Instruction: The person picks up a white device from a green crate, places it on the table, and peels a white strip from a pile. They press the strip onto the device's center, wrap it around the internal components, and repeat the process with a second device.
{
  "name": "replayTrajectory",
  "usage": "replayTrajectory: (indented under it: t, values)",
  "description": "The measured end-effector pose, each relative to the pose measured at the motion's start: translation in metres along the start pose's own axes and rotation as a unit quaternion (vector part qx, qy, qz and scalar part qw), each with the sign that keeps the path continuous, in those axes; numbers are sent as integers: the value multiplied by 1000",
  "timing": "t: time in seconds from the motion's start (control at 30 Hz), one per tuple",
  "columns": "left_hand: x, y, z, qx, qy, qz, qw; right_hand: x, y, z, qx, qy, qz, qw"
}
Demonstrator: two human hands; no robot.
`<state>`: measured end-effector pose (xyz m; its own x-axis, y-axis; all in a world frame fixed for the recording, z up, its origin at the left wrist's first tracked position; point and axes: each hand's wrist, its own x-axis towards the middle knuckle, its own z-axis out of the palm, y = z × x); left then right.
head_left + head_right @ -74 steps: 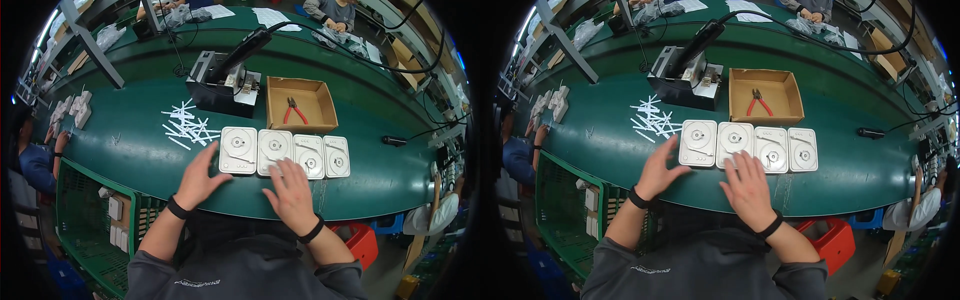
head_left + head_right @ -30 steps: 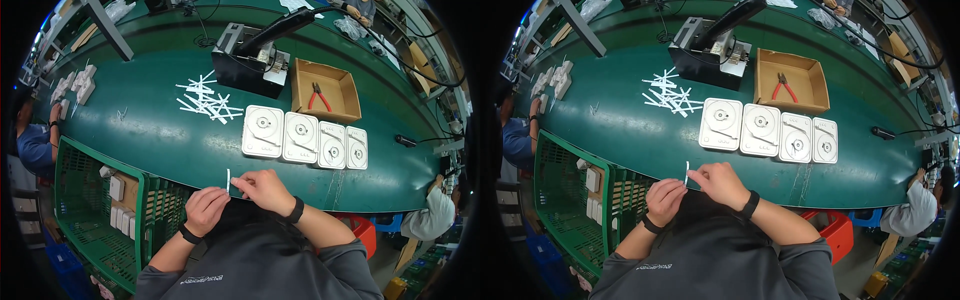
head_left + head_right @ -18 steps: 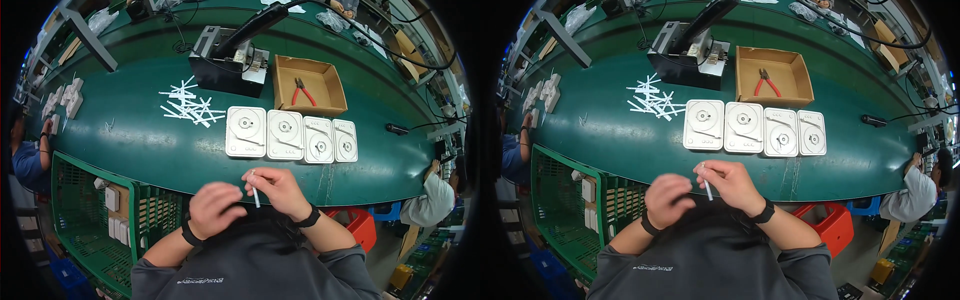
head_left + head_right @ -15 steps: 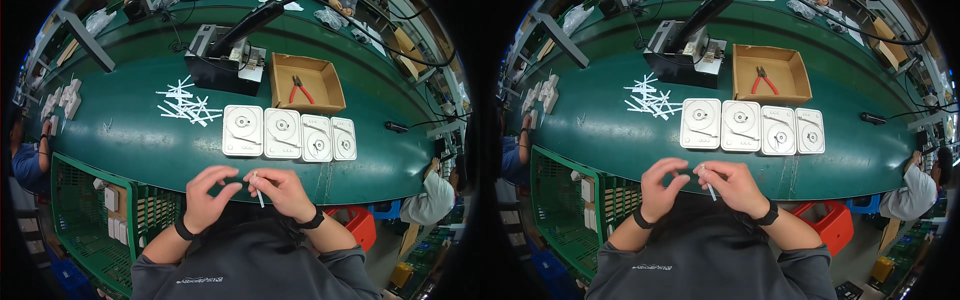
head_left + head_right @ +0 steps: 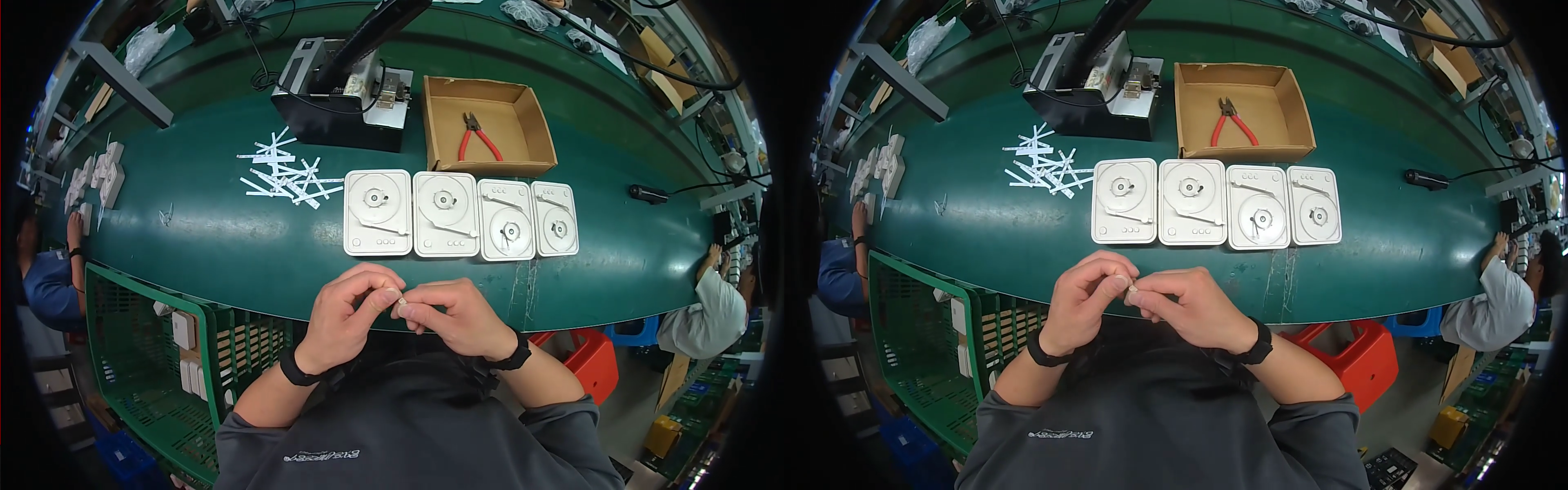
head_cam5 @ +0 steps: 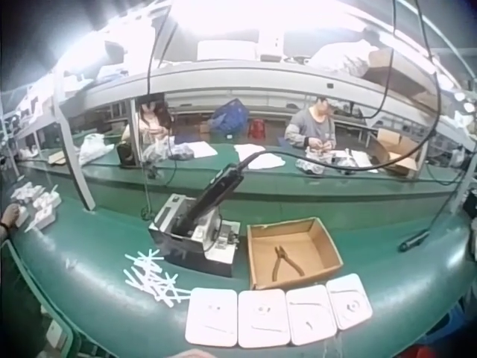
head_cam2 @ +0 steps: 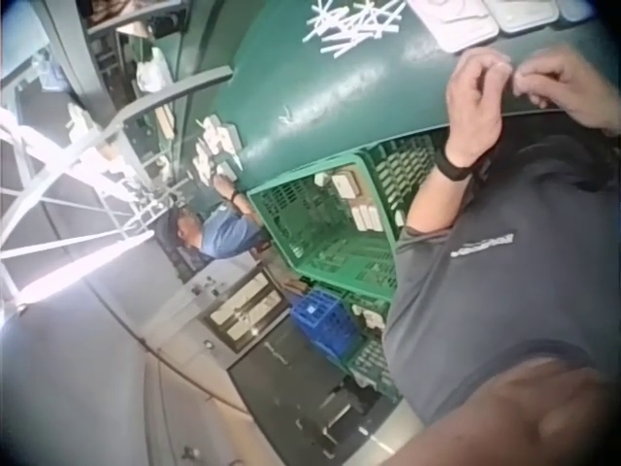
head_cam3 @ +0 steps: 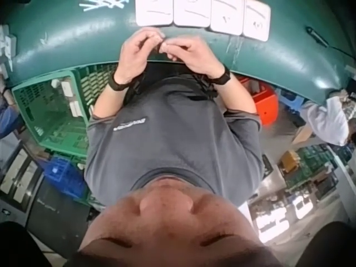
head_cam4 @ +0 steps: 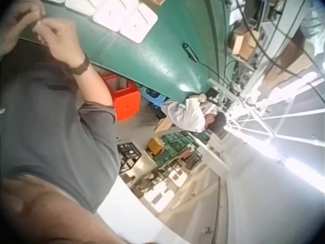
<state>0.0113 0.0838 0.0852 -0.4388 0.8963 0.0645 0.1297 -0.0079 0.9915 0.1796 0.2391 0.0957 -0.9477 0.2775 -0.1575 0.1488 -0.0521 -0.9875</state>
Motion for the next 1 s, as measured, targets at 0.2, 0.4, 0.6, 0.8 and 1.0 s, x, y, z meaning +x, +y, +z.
replayTrajectory:
  t: [0.2, 0.4, 0.6, 0.8, 1.0]
  values:
    - [13, -4, -45, 218, 60, -47, 973, -2, -1, -8, -32, 16, -28, 999]
    - [53, 1, -53, 391, 161, 113, 899, -1, 8, -9, -171, 129, -134, 967]
    - [94, -21, -28, 431, 90, 195, 876, 0, 9, 0, -224, 135, -179, 948]
    - [104, -37, -32, 446, 50, 185, 874, 8, 13, -6, -255, 164, -196, 933]
    - [77, -32, -45, 362, -24, 164, 917, 16, 22, 11, -348, 169, -230, 893]
